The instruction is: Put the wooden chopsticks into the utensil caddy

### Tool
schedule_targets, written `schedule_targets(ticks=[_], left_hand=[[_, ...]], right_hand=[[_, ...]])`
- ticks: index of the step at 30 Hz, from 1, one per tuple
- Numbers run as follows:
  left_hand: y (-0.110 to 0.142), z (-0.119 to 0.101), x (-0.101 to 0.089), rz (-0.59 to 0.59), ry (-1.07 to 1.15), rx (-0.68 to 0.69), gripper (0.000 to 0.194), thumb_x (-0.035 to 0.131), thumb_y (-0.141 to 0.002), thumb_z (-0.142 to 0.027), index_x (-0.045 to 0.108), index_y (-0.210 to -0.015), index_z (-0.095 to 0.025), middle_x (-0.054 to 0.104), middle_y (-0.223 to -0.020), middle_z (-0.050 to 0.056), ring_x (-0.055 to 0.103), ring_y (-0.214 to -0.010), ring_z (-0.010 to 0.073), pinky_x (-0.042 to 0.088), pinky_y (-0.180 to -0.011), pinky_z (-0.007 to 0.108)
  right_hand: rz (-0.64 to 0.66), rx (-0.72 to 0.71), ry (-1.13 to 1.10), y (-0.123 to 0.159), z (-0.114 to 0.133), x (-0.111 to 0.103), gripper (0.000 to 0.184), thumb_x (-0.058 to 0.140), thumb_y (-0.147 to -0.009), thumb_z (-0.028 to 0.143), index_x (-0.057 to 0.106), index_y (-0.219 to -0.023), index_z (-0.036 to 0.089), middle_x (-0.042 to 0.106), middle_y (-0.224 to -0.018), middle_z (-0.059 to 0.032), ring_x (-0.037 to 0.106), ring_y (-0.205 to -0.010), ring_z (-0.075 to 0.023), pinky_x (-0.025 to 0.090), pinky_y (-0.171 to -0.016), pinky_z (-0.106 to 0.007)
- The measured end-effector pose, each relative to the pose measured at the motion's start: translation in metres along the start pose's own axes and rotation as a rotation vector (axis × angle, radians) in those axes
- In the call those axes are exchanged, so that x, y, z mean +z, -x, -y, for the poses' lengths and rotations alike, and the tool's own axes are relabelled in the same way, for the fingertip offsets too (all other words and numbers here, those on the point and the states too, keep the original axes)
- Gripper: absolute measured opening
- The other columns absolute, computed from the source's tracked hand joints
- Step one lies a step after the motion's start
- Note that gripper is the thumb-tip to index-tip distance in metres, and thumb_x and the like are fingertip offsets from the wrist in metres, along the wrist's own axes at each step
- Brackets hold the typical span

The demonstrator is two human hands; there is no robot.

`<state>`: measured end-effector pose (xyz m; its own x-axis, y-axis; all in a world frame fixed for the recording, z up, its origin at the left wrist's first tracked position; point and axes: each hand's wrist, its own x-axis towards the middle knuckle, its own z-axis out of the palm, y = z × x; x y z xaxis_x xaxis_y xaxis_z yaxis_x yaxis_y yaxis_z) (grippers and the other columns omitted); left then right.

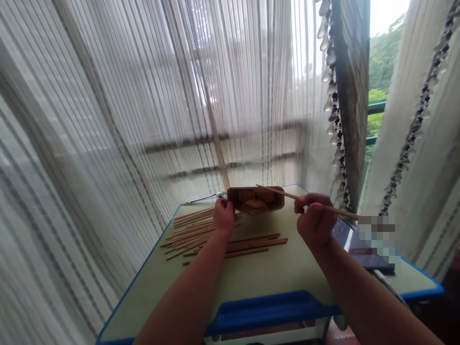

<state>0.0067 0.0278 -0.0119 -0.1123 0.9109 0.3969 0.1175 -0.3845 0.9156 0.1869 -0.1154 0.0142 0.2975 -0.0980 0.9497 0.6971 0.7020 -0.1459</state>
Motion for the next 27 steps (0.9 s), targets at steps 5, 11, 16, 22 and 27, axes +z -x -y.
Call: schedule_targets(ticks=[5, 11, 16, 22, 27], left_hand=[[-0.001, 0.003, 0.000, 0.011, -0.003, 0.006, 0.009, 0.051, -0.081, -0.028, 0.046, -0.079, -0.021, 0.053, -0.056, -0.006, 0.052, -0.039, 0.0116, 0.038, -0.040, 0.021], [-0.003, 0.008, 0.000, 0.010, -0.013, 0.028, 0.010, 0.052, -0.082, -0.030, 0.048, -0.080, -0.021, 0.052, -0.057, -0.006, 0.051, -0.041, 0.0114, 0.037, -0.041, 0.021], [-0.005, 0.013, 0.000, -0.013, -0.039, 0.064, 0.006, 0.051, -0.082, -0.027, 0.050, -0.081, -0.021, 0.052, -0.055, -0.006, 0.052, -0.044, 0.0116, 0.037, -0.044, 0.021], [-0.004, 0.010, -0.001, -0.015, -0.040, 0.021, 0.006, 0.050, -0.083, -0.027, 0.048, -0.081, -0.021, 0.052, -0.056, -0.006, 0.050, -0.042, 0.0115, 0.036, -0.042, 0.021], [-0.002, 0.006, -0.001, -0.011, -0.023, 0.039, 0.007, 0.049, -0.082, -0.027, 0.046, -0.079, -0.022, 0.052, -0.056, -0.006, 0.050, -0.041, 0.0115, 0.038, -0.042, 0.022]], right_hand=[[-0.043, 0.006, -0.024, 0.000, 0.001, 0.002, 0.028, 0.040, -0.101, 0.035, 0.056, -0.085, 0.019, 0.054, -0.066, 0.0022, 0.052, -0.046, -0.0090, 0.038, -0.040, -0.023], [-0.079, 0.025, -0.030, 0.001, 0.001, 0.003, 0.033, 0.040, -0.101, 0.040, 0.056, -0.083, 0.018, 0.052, -0.062, 0.0034, 0.050, -0.045, -0.0083, 0.038, -0.040, -0.023], [-0.053, 0.004, 0.049, -0.001, 0.005, 0.000, 0.033, 0.039, -0.102, 0.040, 0.056, -0.083, 0.019, 0.052, -0.060, 0.0035, 0.049, -0.045, -0.0084, 0.038, -0.041, -0.023], [-0.007, -0.013, 0.080, -0.003, 0.008, -0.003, 0.030, 0.039, -0.102, 0.036, 0.057, -0.085, 0.020, 0.053, -0.061, 0.0035, 0.049, -0.047, -0.0084, 0.040, -0.044, -0.023], [0.004, -0.029, 0.101, -0.003, 0.007, -0.005, 0.030, 0.040, -0.101, 0.037, 0.057, -0.085, 0.019, 0.053, -0.059, 0.0033, 0.050, -0.047, -0.0085, 0.040, -0.044, -0.022]])
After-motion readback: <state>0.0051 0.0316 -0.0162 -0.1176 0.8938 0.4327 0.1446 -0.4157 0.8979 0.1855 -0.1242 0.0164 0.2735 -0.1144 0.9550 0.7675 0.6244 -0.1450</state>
